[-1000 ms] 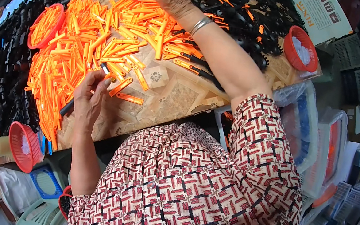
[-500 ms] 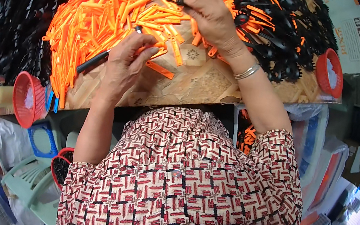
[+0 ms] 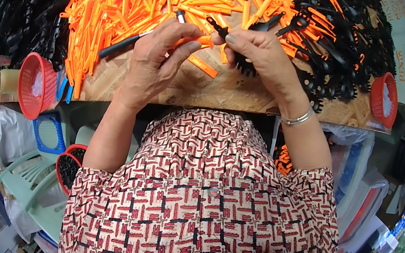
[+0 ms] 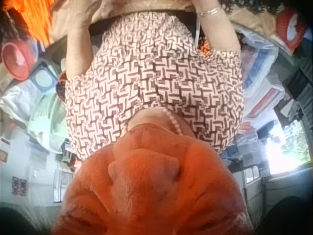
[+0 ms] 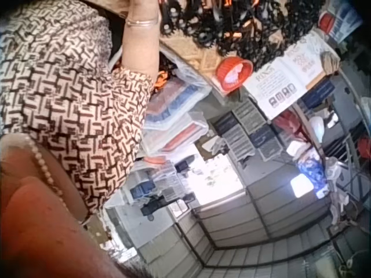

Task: The person assembles orange plastic handles into black plastic heads using a hammer. They pick up a handle and a head, insert the handle into the head, and then use a hammer to tap the handle into place. The person repeats this process for multiple units, placing the finished items on the table.

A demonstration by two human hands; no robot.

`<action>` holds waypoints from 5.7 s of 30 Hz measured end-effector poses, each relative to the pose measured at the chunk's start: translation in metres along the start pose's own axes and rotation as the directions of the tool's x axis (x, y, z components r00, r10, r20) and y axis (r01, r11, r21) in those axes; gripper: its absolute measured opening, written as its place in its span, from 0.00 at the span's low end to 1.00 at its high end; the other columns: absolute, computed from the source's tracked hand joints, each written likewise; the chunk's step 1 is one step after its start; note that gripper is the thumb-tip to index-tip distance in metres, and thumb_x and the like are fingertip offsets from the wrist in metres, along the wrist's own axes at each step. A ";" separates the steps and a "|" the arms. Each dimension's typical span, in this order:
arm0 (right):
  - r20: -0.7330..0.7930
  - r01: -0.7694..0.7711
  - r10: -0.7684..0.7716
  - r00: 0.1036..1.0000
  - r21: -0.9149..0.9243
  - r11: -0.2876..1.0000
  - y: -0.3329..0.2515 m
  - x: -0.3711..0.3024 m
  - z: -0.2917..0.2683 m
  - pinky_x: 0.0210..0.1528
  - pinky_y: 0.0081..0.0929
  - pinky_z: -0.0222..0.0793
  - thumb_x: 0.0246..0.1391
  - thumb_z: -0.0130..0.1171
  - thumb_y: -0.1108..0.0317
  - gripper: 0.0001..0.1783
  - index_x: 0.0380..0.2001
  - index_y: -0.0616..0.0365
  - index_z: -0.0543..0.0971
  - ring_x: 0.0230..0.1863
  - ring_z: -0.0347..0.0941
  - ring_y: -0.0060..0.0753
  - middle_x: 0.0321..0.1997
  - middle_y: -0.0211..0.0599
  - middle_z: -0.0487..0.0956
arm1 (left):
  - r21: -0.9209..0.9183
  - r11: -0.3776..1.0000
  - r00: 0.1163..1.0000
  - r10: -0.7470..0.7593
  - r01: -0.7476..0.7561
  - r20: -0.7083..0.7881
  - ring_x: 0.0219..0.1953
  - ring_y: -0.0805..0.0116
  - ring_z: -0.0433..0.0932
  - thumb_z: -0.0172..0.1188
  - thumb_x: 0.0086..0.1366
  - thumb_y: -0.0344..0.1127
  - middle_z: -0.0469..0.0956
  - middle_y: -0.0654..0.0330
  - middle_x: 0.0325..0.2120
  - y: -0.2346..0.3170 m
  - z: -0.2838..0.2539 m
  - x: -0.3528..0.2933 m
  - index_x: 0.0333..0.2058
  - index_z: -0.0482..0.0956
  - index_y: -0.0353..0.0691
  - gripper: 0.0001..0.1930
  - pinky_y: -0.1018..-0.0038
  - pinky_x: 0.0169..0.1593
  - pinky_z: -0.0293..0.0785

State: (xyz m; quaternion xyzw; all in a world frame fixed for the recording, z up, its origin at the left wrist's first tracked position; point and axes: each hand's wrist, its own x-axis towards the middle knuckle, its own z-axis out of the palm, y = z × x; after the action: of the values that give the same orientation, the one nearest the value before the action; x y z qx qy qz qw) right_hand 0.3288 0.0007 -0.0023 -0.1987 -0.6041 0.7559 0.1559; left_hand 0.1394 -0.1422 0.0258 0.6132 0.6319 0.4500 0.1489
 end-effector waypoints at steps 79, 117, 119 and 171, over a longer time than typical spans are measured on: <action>-0.397 0.316 -0.097 0.913 0.534 0.785 0.012 -0.026 -0.016 0.49 0.31 0.79 0.67 0.57 0.68 0.18 0.56 0.63 0.72 0.45 0.82 0.40 0.49 0.47 0.81 | -0.354 0.935 0.952 0.080 0.031 0.294 0.40 0.61 0.81 0.67 0.63 0.31 0.83 0.55 0.36 0.003 0.067 0.016 0.43 0.86 0.35 0.10 0.70 0.48 0.77; -0.463 0.227 -0.100 0.881 0.229 0.946 0.045 -0.034 0.010 0.43 0.23 0.80 0.65 0.56 0.78 0.16 0.54 0.68 0.71 0.38 0.83 0.28 0.38 0.45 0.84 | 0.821 0.569 0.975 -0.204 0.042 0.092 0.56 0.51 0.69 0.68 0.58 0.49 0.75 0.58 0.50 -0.150 0.034 0.190 0.37 0.88 0.51 0.12 0.51 0.56 0.67; -0.449 0.188 -0.079 0.890 0.204 0.961 0.045 -0.036 0.015 0.41 0.22 0.79 0.65 0.57 0.77 0.17 0.56 0.70 0.73 0.35 0.82 0.26 0.36 0.42 0.85 | 0.811 0.584 0.974 -0.198 0.024 0.114 0.56 0.51 0.70 0.68 0.58 0.48 0.76 0.59 0.50 -0.154 0.030 0.182 0.37 0.88 0.51 0.12 0.51 0.55 0.68; -0.047 0.038 -0.042 0.998 -0.084 0.996 0.045 -0.047 -0.006 0.17 0.14 0.61 0.61 0.59 0.73 0.08 0.41 0.63 0.84 0.15 0.67 0.12 0.18 0.23 0.75 | 0.366 0.857 0.877 0.182 -0.364 0.445 0.31 0.58 0.74 0.68 0.54 0.28 0.73 0.60 0.29 0.013 0.026 0.012 0.36 0.82 0.46 0.10 0.64 0.34 0.70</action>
State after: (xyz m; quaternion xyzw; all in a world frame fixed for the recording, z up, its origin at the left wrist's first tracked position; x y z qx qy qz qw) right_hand 0.3732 -0.0270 -0.0420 -0.2112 -0.6348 0.7218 0.1775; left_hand 0.1644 -0.1236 0.0259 0.7935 0.5779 0.1798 0.0643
